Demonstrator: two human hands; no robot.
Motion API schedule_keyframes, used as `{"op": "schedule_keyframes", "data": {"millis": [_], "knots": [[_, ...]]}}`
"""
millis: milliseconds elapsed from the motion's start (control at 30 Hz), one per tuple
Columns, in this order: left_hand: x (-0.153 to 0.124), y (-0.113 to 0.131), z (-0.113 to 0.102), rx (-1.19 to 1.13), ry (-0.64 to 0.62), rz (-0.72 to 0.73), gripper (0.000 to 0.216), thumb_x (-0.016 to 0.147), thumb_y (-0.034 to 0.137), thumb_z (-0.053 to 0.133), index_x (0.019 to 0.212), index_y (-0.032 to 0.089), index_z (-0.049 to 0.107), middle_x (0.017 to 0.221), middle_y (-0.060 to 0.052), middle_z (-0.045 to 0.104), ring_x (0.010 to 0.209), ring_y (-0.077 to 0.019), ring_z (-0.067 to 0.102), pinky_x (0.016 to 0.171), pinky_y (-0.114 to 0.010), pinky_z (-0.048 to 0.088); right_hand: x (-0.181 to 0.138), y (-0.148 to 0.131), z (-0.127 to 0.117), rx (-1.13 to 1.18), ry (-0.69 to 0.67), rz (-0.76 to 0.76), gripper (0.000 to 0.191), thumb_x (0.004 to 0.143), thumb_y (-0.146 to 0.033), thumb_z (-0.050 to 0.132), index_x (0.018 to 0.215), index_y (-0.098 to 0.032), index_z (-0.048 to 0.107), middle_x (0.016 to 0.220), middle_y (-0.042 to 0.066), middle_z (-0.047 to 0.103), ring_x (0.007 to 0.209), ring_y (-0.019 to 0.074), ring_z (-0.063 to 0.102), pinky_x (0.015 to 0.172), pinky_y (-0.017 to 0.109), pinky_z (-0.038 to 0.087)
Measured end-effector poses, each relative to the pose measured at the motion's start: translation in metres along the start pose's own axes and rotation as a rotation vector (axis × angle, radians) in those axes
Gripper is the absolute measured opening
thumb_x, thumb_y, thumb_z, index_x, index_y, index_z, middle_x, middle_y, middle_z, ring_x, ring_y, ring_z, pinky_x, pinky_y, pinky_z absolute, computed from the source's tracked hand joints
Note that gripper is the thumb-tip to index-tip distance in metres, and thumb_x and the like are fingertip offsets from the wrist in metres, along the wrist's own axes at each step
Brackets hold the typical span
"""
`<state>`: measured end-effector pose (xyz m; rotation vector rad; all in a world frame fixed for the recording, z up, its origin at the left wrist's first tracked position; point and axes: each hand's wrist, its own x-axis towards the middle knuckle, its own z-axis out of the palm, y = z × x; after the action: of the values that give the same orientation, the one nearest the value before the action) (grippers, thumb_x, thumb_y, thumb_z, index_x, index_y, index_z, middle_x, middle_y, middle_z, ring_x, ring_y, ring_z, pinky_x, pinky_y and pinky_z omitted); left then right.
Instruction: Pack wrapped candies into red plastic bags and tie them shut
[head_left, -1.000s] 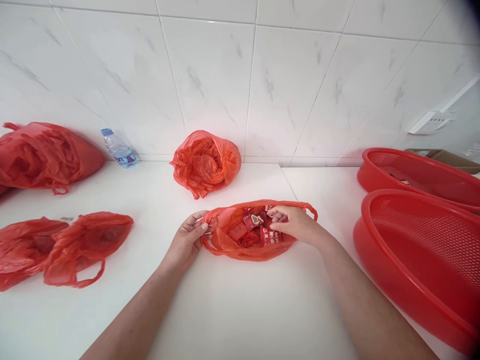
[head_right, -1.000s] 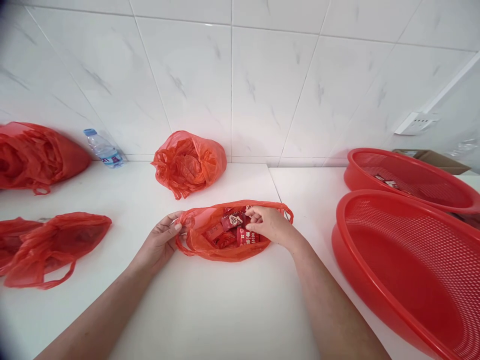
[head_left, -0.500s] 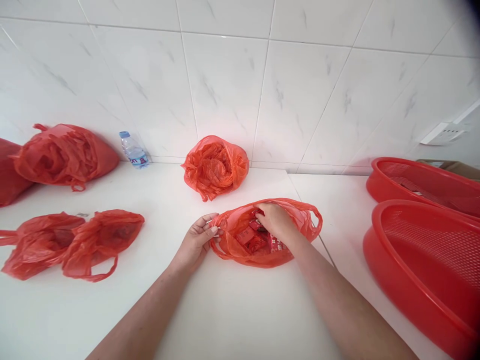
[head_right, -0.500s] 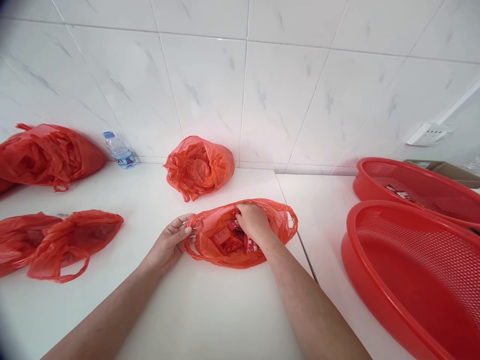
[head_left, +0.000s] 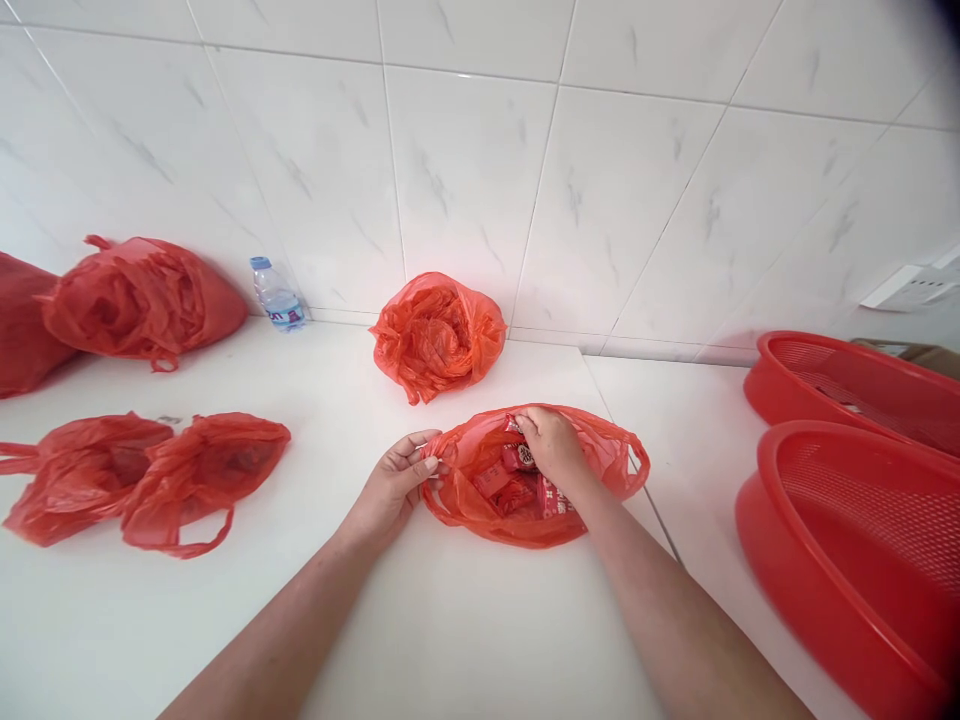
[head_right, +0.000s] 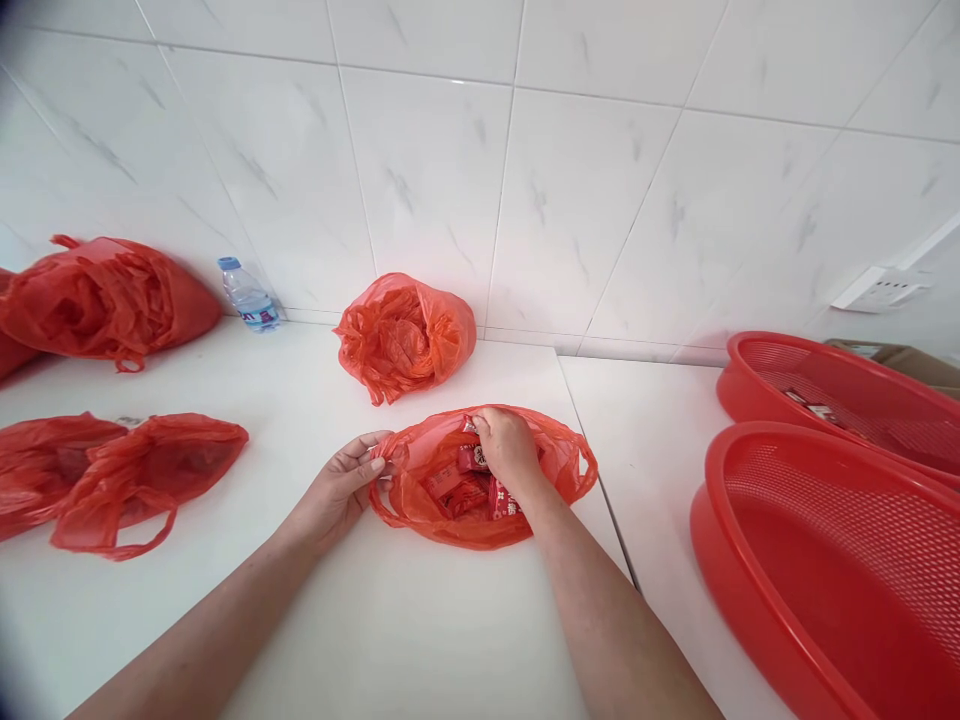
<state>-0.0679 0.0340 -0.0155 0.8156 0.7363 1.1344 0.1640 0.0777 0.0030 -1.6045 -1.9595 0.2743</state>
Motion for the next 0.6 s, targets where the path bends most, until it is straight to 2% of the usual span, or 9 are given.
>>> {"op": "schedule_keyframes", "data": {"millis": [100, 200, 267, 367, 433, 500, 600], "knots": [[0.0, 0.0, 0.0, -0.002, -0.005, 0.004, 0.04, 0.07, 0.022, 0.074, 0.108, 0.019, 0.06, 0.085, -0.003, 0.07, 0.066, -0.0116, 0.064, 0.068, -0.024, 0.05, -0.002, -0.003, -0.011, 0.178, -0.08, -0.053, 0.032, 0.092, -0.036, 0.033, 0.076, -0.02, 0.056, 0.073, 0.0, 0.061, 0.071, 0.0146, 0.055, 0.068, 0.026, 0.04], [0.0, 0.0, 0.0, -0.003, -0.003, 0.002, 0.039, 0.071, 0.023, 0.074, 0.108, 0.02, 0.06, 0.084, -0.003, 0.07, 0.067, -0.0122, 0.064, 0.069, -0.024, 0.05, -0.004, 0.0, -0.026, 0.337, -0.233, 0.008, 0.022, 0.087, -0.036, 0.042, 0.09, -0.021, 0.059, 0.085, 0.0, 0.064, 0.075, 0.0148, 0.058, 0.068, 0.026, 0.043], [0.0, 0.0, 0.0, -0.005, -0.006, 0.003, 0.038, 0.072, 0.023, 0.073, 0.107, 0.02, 0.06, 0.084, -0.003, 0.07, 0.067, -0.0122, 0.065, 0.069, -0.025, 0.05, -0.004, 0.004, -0.035, 0.355, -0.365, 0.082, 0.026, 0.079, -0.038, 0.055, 0.1, -0.023, 0.059, 0.095, 0.001, 0.065, 0.076, 0.0151, 0.06, 0.066, 0.026, 0.045], [0.0, -0.001, -0.001, -0.007, -0.012, 0.008, 0.036, 0.073, 0.022, 0.072, 0.107, 0.019, 0.06, 0.084, -0.002, 0.069, 0.069, -0.0118, 0.065, 0.07, -0.024, 0.049, -0.004, 0.008, -0.043, 0.297, -0.479, 0.113, 0.048, 0.066, -0.035, 0.07, 0.111, -0.026, 0.057, 0.111, 0.002, 0.062, 0.09, 0.0178, 0.06, 0.069, 0.027, 0.047], [0.0, 0.0, -0.001, -0.007, -0.01, 0.007, 0.036, 0.073, 0.022, 0.072, 0.107, 0.02, 0.06, 0.085, -0.002, 0.069, 0.07, -0.0117, 0.065, 0.07, -0.023, 0.049, -0.004, 0.009, -0.043, 0.273, -0.536, 0.107, 0.042, 0.066, -0.03, 0.069, 0.106, -0.026, 0.059, 0.107, 0.002, 0.064, 0.089, 0.0182, 0.061, 0.068, 0.026, 0.047], [0.0, 0.0, -0.001, -0.007, -0.006, 0.003, 0.037, 0.073, 0.022, 0.073, 0.107, 0.02, 0.06, 0.084, -0.002, 0.069, 0.071, -0.0122, 0.065, 0.071, -0.024, 0.049, -0.003, 0.009, -0.042, 0.309, -0.554, 0.113, 0.026, 0.071, -0.027, 0.062, 0.097, -0.023, 0.061, 0.095, 0.0, 0.067, 0.079, 0.0165, 0.062, 0.065, 0.026, 0.046], [0.0, 0.0, 0.0, -0.01, -0.001, 0.0, 0.038, 0.072, 0.022, 0.073, 0.107, 0.02, 0.06, 0.082, -0.002, 0.069, 0.07, -0.0124, 0.065, 0.071, -0.024, 0.049, -0.001, 0.01, -0.038, 0.381, -0.4, 0.133, 0.018, 0.075, -0.027, 0.057, 0.092, -0.021, 0.061, 0.09, 0.0, 0.067, 0.077, 0.0151, 0.062, 0.068, 0.027, 0.047]]}}
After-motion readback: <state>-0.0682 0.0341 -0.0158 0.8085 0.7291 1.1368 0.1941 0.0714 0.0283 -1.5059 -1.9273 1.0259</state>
